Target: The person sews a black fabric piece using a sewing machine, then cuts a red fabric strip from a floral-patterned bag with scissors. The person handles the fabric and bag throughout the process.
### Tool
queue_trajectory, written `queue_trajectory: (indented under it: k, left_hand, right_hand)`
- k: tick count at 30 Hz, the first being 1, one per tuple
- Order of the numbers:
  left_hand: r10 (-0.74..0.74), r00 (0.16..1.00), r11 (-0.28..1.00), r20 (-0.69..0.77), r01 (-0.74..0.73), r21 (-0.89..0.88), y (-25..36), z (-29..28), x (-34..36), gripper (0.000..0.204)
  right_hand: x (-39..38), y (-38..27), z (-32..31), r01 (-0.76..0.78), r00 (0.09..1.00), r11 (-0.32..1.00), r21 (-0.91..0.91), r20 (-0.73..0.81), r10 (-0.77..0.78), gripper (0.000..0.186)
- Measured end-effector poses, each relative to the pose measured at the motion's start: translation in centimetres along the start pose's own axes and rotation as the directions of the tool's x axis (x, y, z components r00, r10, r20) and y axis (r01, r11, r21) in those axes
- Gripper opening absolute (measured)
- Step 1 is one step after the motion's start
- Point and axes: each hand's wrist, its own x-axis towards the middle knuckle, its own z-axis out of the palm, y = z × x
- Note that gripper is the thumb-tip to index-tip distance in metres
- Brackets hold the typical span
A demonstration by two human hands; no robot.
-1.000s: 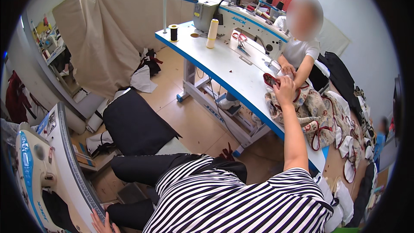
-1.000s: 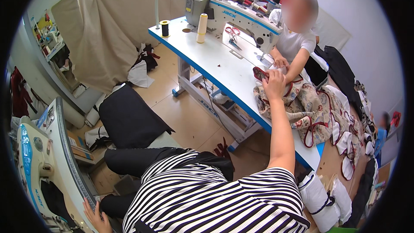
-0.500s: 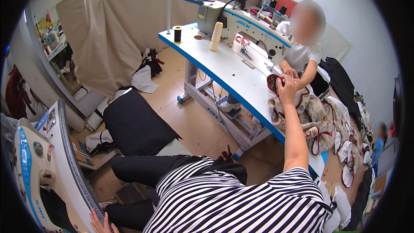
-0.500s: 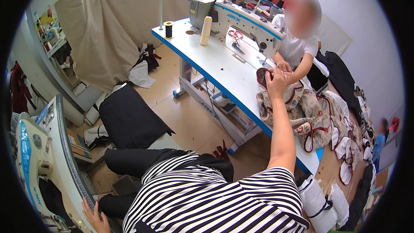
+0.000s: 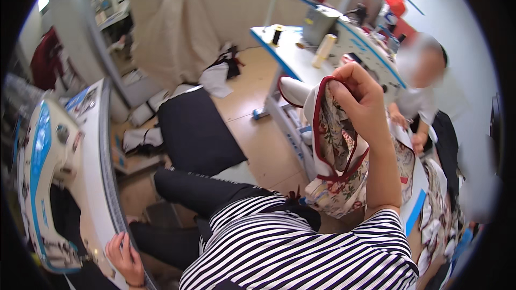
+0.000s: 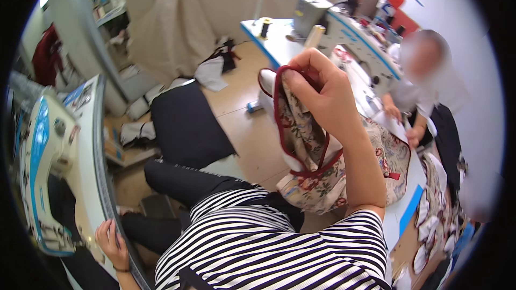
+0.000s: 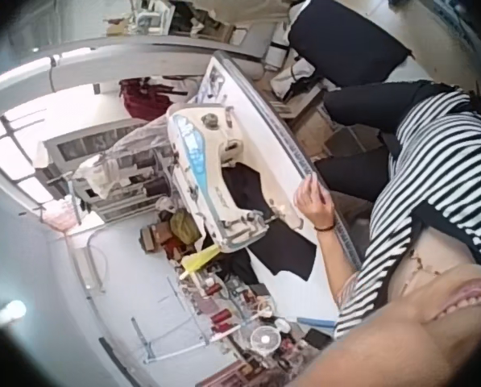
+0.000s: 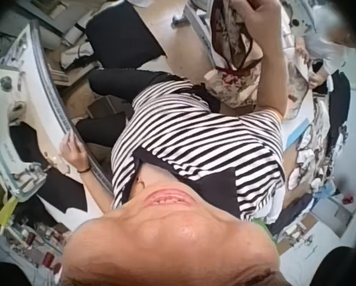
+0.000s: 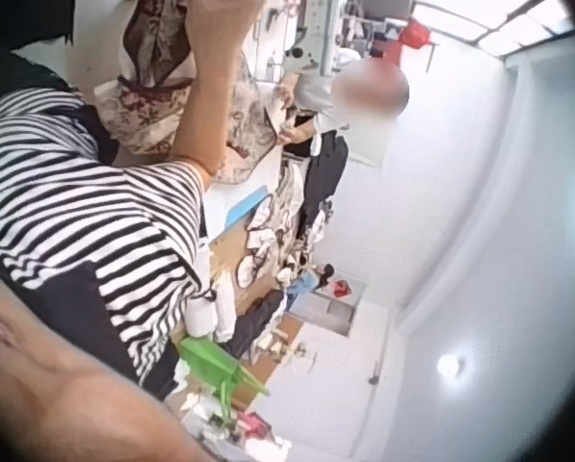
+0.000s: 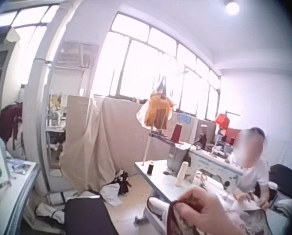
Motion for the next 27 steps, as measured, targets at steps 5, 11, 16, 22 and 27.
queue_trajectory:
  k: [5,11,16,22,27]
  left_hand:
    - [-0.042,0.995,0.609,0.091,0.098,-0.787,7.3,-0.9,7.6,0.044]
    - [-0.274,0.951,0.423,-0.146,-0.018,-0.906,16.0,-0.3,17.8,0.057]
    - [-0.435,0.875,-0.097,0.211,0.187,-0.977,10.8,2.3,16.2,0.032]
    - [-0.316,0.841,-0.105,0.44,0.43,-0.897,8.3,-0.7,14.5,0.03]
    - [-0.405,0.769,-0.017,0.494,0.534,-0.845,7.6,2.9,12.2,0.018]
  right_hand:
    - [2.6,-6.4,10.0,0.337,0.932,0.937,0.095,0.108,-0.346,0.005]
    - [3.5,-8.6,18.5,0.502,0.827,0.841,0.201,0.174,-0.535,0.004]
    - [5.9,-4.9,20.8,0.41,0.842,0.889,0.205,0.29,-0.456,0.011]
    - [6.4,4.2,20.5,-0.258,0.558,0.945,0.2,0.829,-0.023,0.015]
    - [4.3,9.8,24.4,-0.527,0.336,0.833,0.169,0.942,0.021,0.015]
